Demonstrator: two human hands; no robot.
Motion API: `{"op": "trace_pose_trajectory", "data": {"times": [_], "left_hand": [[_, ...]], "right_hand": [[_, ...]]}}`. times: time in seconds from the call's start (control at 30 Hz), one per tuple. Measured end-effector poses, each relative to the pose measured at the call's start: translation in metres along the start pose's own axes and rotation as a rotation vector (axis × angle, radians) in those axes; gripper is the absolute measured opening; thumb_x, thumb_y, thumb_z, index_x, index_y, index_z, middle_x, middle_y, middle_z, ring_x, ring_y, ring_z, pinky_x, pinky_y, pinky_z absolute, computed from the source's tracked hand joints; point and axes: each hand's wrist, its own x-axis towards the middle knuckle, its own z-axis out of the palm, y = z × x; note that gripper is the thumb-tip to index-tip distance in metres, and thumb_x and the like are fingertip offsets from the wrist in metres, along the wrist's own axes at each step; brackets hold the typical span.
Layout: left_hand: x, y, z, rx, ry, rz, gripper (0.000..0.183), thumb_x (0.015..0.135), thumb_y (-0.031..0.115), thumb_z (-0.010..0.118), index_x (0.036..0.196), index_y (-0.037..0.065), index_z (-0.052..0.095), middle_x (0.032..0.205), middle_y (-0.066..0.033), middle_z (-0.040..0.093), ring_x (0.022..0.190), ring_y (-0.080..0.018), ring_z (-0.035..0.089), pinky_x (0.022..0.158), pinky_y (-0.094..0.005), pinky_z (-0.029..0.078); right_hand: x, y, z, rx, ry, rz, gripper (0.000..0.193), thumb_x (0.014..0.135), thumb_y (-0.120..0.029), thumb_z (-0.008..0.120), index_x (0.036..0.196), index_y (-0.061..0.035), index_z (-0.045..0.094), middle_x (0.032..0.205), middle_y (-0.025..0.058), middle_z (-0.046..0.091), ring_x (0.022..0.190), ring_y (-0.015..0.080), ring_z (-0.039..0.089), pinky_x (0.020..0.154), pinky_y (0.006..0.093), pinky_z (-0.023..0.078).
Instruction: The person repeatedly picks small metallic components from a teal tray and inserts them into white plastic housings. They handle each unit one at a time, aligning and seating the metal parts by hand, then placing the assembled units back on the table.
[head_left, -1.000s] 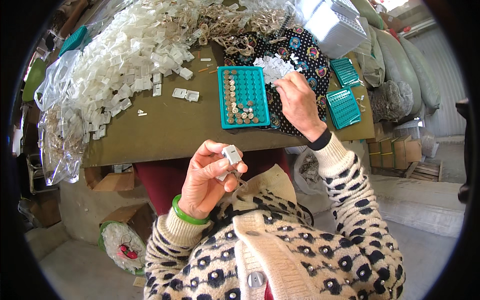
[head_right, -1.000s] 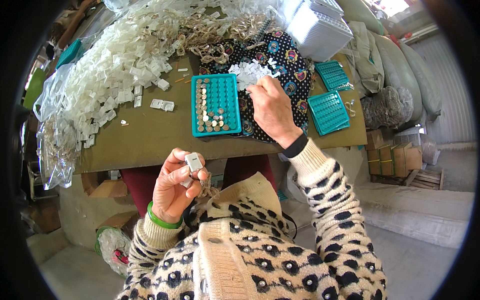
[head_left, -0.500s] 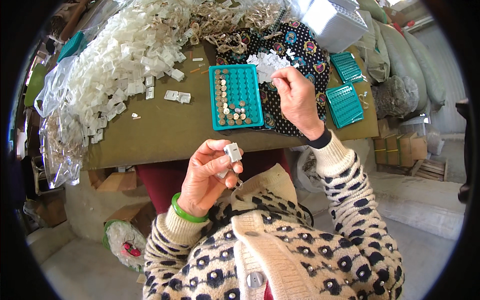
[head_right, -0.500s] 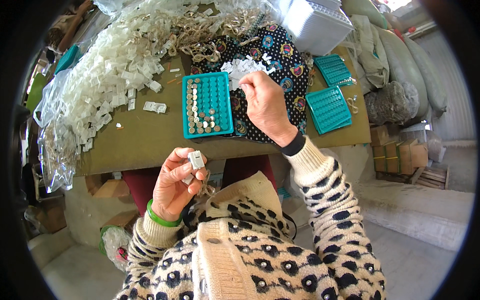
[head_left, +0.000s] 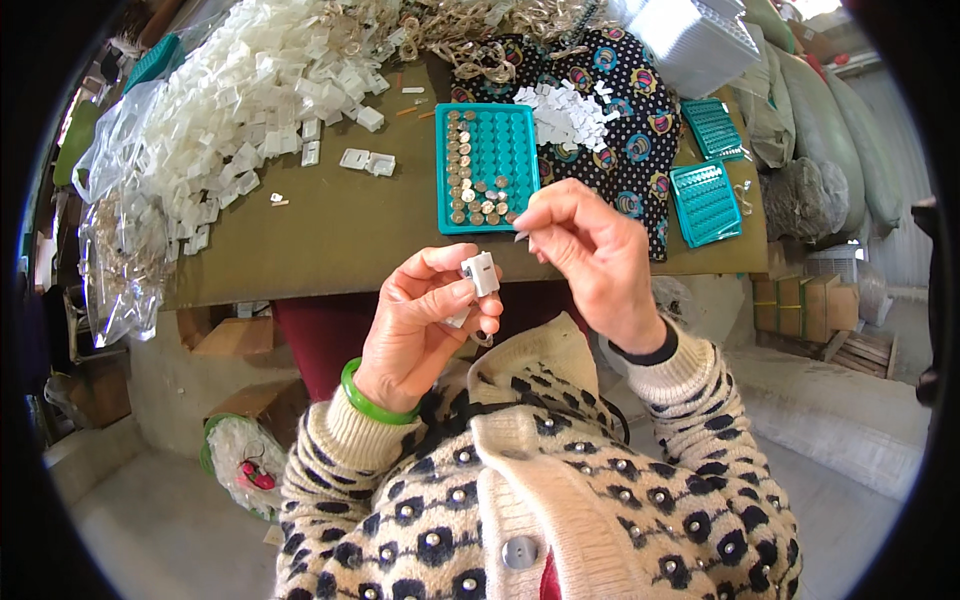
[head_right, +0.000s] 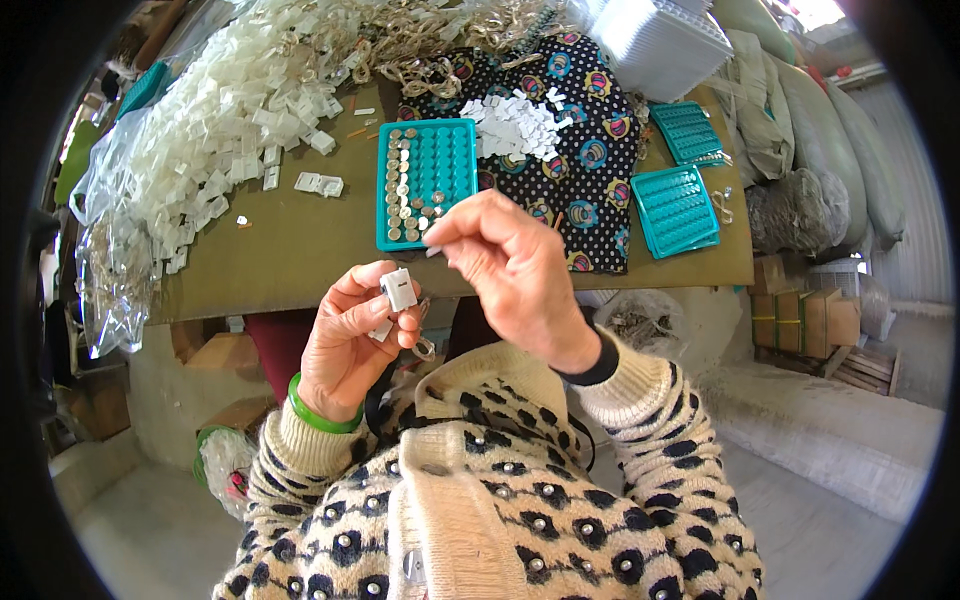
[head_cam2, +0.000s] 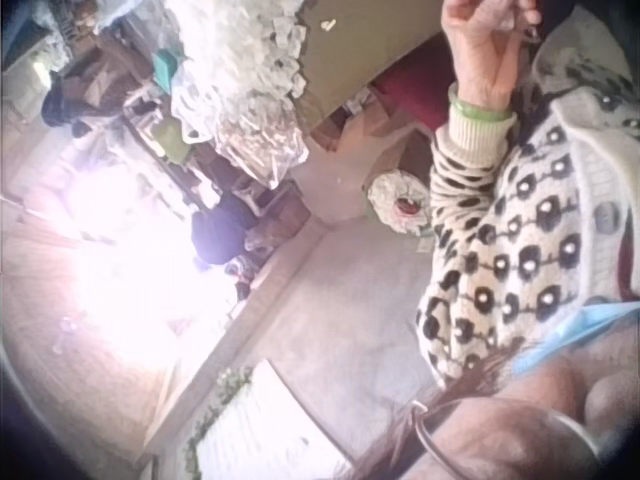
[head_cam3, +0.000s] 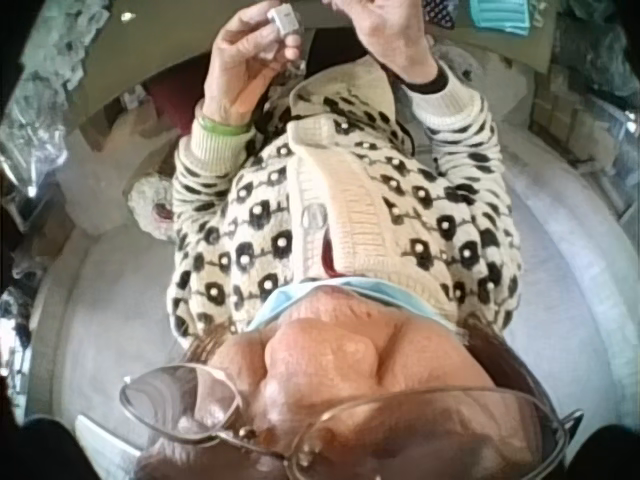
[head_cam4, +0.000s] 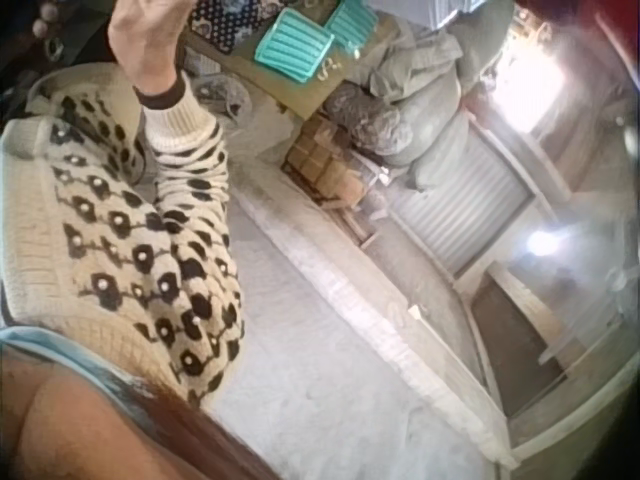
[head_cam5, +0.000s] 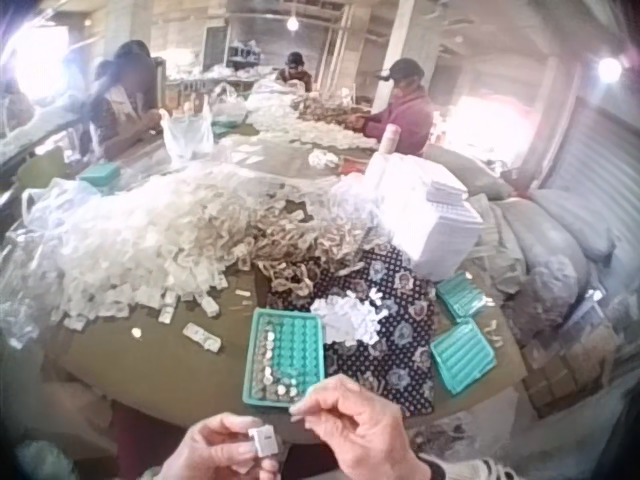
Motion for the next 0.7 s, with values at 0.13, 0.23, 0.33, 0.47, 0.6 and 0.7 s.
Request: {"op": "trace_pose_trajectory", "data": {"times": [0.13,0.23,0.33,0.47,0.6,0.7], "left_hand": [[-0.002,0.002,-0.002,-0.004,-0.005,0.028,0.027,0.089,0.001,0.065,0.115,0.001,0.063,0.099,-0.0161,0.067,0.082,-0.0251,0.068,0.070,-0.0362,0.059],[-0.005,0.003,-0.002,-0.035,0.014,0.021,0.026,0.088,0.000,0.064,0.114,0.001,0.064,0.095,-0.0148,0.067,0.080,-0.0248,0.067,0.068,-0.0361,0.058],[-0.008,0.004,-0.003,-0.058,0.034,0.002,0.025,0.088,-0.001,0.064,0.113,0.001,0.064,0.092,-0.0140,0.067,0.078,-0.0247,0.067,0.067,-0.0361,0.058],[-0.009,0.005,-0.005,-0.056,0.025,0.004,0.025,0.088,-0.002,0.064,0.113,0.001,0.064,0.091,-0.0138,0.068,0.078,-0.0248,0.067,0.067,-0.0358,0.058],[-0.012,0.006,-0.007,-0.011,0.046,0.020,0.025,0.089,-0.001,0.064,0.114,0.000,0.064,0.094,-0.0143,0.068,0.081,-0.0253,0.069,0.068,-0.0346,0.059],[-0.014,0.008,-0.008,-0.017,0.041,0.015,0.027,0.090,0.000,0.064,0.117,0.000,0.063,0.097,-0.0152,0.069,0.083,-0.0259,0.070,0.070,-0.0338,0.060]], "right_hand": [[-0.008,-0.005,0.017,-0.298,-0.023,-0.324,0.013,0.083,0.009,0.064,0.093,-0.0007,0.065,0.086,0.0099,0.059,0.078,0.0238,0.060,0.068,0.0304,0.051],[-0.007,-0.005,0.024,-0.322,-0.015,-0.410,0.017,0.081,0.011,0.065,0.093,-0.0004,0.062,0.085,0.0104,0.059,0.074,0.0246,0.060,0.066,0.0312,0.051],[-0.007,-0.004,0.027,-0.339,-0.036,-0.458,0.020,0.079,0.013,0.065,0.093,0.0000,0.060,0.085,0.0111,0.058,0.073,0.0247,0.060,0.064,0.0313,0.051],[-0.006,-0.005,0.029,-0.377,-0.068,-0.519,0.023,0.077,0.015,0.065,0.094,0.0003,0.059,0.086,0.0119,0.058,0.072,0.0249,0.060,0.063,0.0319,0.051],[-0.003,-0.006,0.029,-0.406,-0.103,-0.535,0.025,0.076,0.015,0.065,0.095,0.0005,0.059,0.086,0.0121,0.058,0.073,0.0253,0.060,0.063,0.0323,0.051],[-0.001,-0.008,0.029,-0.425,-0.122,-0.526,0.025,0.076,0.015,0.065,0.095,0.0006,0.059,0.086,0.0124,0.057,0.074,0.0258,0.060,0.063,0.0327,0.051]]}}
